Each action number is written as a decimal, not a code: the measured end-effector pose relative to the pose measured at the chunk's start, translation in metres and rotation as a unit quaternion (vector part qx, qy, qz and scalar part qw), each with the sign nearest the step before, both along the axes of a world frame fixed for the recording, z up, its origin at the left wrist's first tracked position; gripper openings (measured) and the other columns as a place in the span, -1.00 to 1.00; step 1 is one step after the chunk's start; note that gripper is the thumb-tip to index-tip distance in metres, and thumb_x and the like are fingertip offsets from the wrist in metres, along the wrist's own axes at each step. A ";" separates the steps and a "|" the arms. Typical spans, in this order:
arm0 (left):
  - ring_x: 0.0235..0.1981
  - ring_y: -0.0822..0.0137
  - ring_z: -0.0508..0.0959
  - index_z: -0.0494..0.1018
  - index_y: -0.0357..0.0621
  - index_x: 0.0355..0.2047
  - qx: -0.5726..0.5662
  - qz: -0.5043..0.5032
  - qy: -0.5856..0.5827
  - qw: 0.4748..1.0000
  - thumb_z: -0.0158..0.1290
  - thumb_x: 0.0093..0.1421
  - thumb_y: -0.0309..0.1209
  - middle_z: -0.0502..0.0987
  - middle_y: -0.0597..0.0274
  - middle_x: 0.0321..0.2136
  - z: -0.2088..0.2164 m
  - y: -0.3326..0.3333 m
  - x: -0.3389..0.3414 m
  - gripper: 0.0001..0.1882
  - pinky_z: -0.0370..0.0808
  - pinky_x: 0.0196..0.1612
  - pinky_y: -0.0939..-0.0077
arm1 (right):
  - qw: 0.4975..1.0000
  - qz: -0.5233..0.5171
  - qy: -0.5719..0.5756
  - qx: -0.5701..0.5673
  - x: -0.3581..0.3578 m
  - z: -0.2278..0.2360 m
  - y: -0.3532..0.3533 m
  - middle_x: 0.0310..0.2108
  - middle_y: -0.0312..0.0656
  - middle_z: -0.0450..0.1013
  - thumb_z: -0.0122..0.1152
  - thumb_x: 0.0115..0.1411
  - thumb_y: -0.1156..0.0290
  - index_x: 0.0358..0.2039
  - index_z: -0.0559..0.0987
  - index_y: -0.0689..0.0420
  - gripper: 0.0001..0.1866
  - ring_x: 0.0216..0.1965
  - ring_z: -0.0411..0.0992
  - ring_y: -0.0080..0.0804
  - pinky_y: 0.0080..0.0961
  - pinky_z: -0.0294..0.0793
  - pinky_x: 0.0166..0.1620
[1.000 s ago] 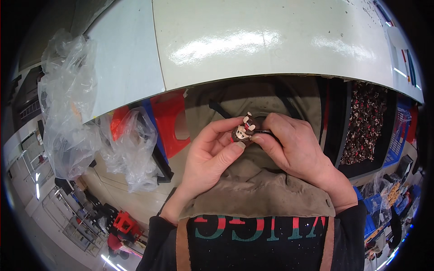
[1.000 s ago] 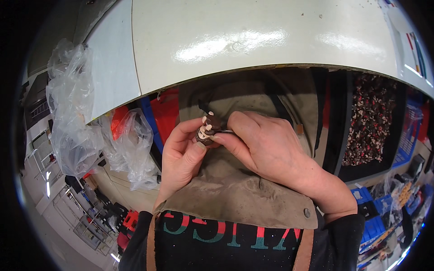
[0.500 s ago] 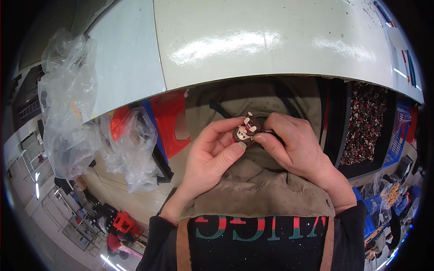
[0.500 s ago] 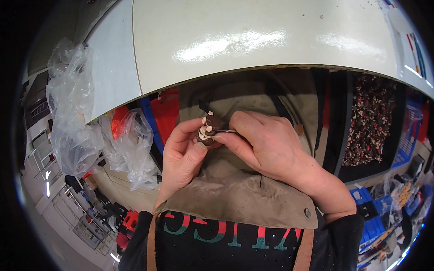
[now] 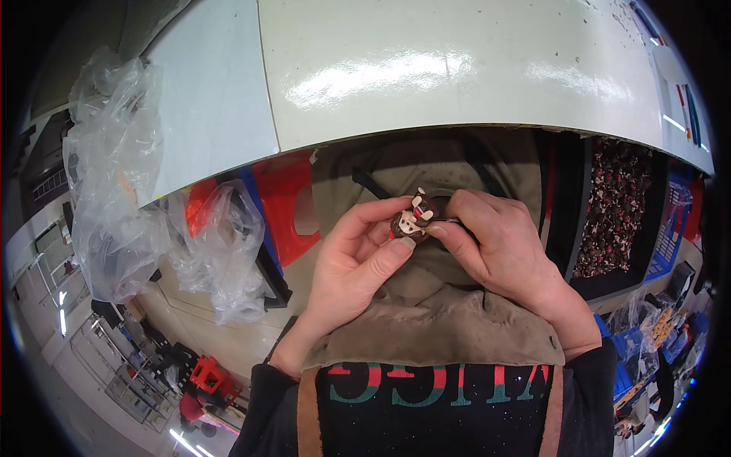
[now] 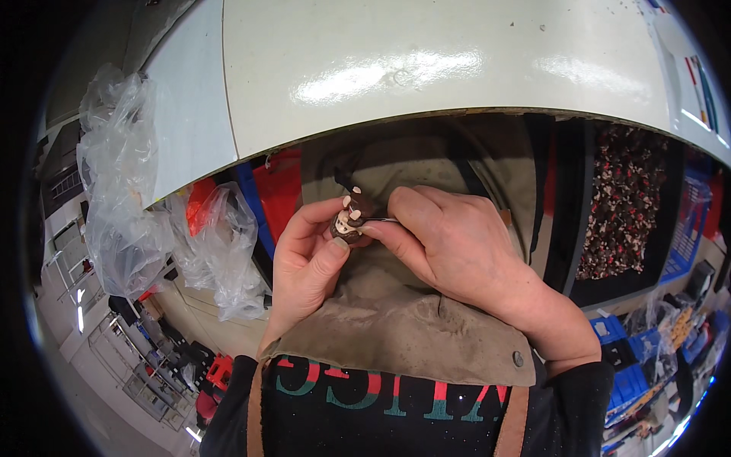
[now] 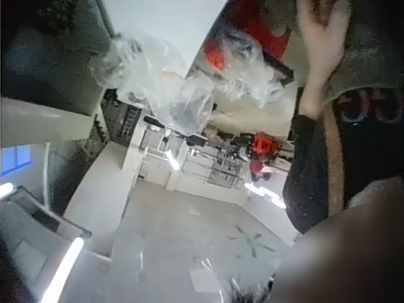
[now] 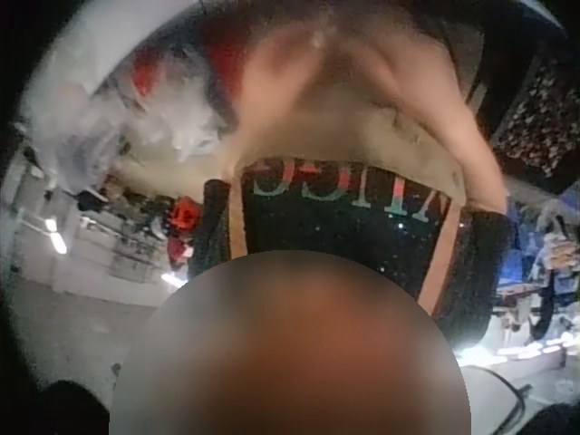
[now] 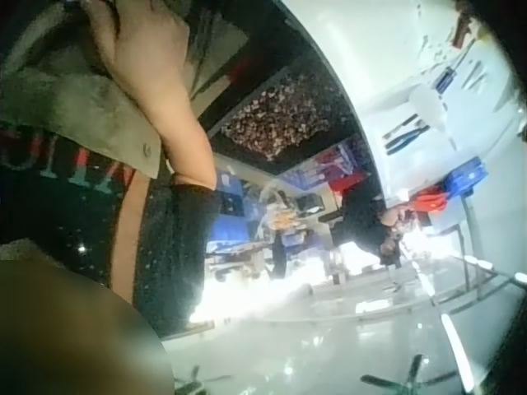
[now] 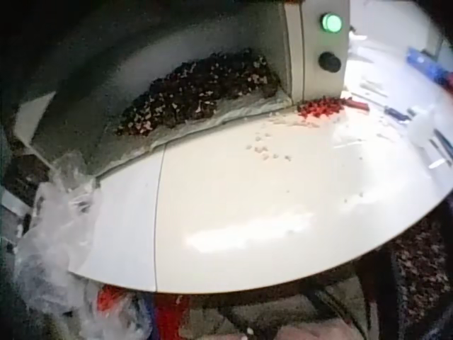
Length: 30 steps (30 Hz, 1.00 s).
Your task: Assembling and fine-painting small toy figurines at a factory workbench.
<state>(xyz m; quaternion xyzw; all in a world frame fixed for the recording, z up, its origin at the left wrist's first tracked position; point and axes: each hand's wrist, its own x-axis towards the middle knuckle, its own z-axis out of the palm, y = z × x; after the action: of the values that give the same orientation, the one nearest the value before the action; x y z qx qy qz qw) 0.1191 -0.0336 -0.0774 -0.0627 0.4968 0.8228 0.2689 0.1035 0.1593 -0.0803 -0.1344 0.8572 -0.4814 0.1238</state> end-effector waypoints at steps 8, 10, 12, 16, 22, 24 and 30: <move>-0.03 0.31 0.43 0.26 -0.30 0.02 -0.048 -0.001 -0.026 0.998 0.01 0.19 -0.51 0.41 0.10 -0.06 0.004 0.000 -0.001 -0.61 0.40 0.04 0.36 | 0.999 0.027 -0.021 -0.010 -0.003 -0.003 0.003 -0.63 -0.10 0.31 0.13 0.12 0.35 -0.55 0.37 0.19 -0.78 -0.57 0.34 -0.06 -0.30 0.28 -0.51; -0.04 0.32 0.43 0.25 -0.31 0.02 -0.046 -0.005 -0.028 0.999 0.01 0.19 -0.51 0.41 0.12 -0.06 0.004 0.000 -0.002 -0.61 0.39 0.05 0.37 | 0.998 0.044 -0.033 -0.009 -0.005 -0.002 0.004 -0.64 -0.09 0.32 0.11 0.13 0.35 -0.55 0.37 0.20 -0.77 -0.57 0.34 -0.05 -0.29 0.28 -0.51; -0.04 0.32 0.43 0.25 -0.31 0.02 -0.046 -0.009 -0.032 0.998 0.01 0.19 -0.50 0.41 0.12 -0.06 0.004 0.000 -0.002 -0.61 0.39 0.05 0.37 | 0.998 0.044 -0.033 -0.019 -0.004 -0.005 0.005 -0.65 -0.09 0.31 0.11 0.13 0.35 -0.56 0.36 0.20 -0.76 -0.57 0.33 -0.05 -0.30 0.28 -0.51; 0.00 0.38 0.40 0.21 -0.31 0.05 0.009 -0.049 -0.025 0.998 -0.08 0.24 -0.56 0.38 0.14 -0.02 0.000 -0.006 -0.002 -0.63 0.33 0.08 0.51 | 0.998 0.055 -0.029 -0.033 -0.005 -0.004 0.006 -0.66 -0.09 0.28 0.13 0.12 0.33 -0.57 0.37 0.20 -0.75 -0.59 0.31 -0.06 -0.32 0.26 -0.53; 0.01 0.38 0.39 0.20 -0.30 0.06 -0.002 -0.022 -0.045 0.999 -0.09 0.24 -0.55 0.37 0.15 -0.01 0.003 -0.001 -0.003 -0.63 0.33 0.09 0.52 | 0.999 0.009 -0.008 -0.048 -0.001 -0.006 0.005 -0.65 -0.13 0.29 0.15 0.10 0.36 -0.56 0.38 0.19 -0.78 -0.61 0.31 -0.13 -0.35 0.26 -0.54; 0.01 0.38 0.39 0.20 -0.30 0.06 -0.002 -0.017 -0.044 0.999 -0.09 0.24 -0.55 0.37 0.15 -0.01 0.003 0.000 -0.003 -0.63 0.32 0.09 0.52 | 0.999 0.011 -0.008 -0.049 0.000 -0.007 0.005 -0.64 -0.14 0.29 0.15 0.10 0.36 -0.56 0.37 0.19 -0.78 -0.61 0.32 -0.15 -0.35 0.26 -0.53; 0.01 0.38 0.39 0.20 -0.30 0.06 0.004 -0.016 -0.037 0.999 -0.08 0.23 -0.56 0.37 0.15 -0.01 0.001 -0.001 -0.002 -0.62 0.31 0.10 0.51 | 0.999 0.011 -0.012 -0.030 0.000 -0.007 0.004 -0.63 -0.14 0.30 0.15 0.10 0.37 -0.55 0.37 0.19 -0.78 -0.59 0.33 -0.14 -0.36 0.28 -0.52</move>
<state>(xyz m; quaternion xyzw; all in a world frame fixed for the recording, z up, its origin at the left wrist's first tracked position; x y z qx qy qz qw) 0.1169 -0.0346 -0.0764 -0.0839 0.4844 0.8174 0.3004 0.1036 0.1630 -0.0875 -0.1418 0.8393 -0.5073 0.1347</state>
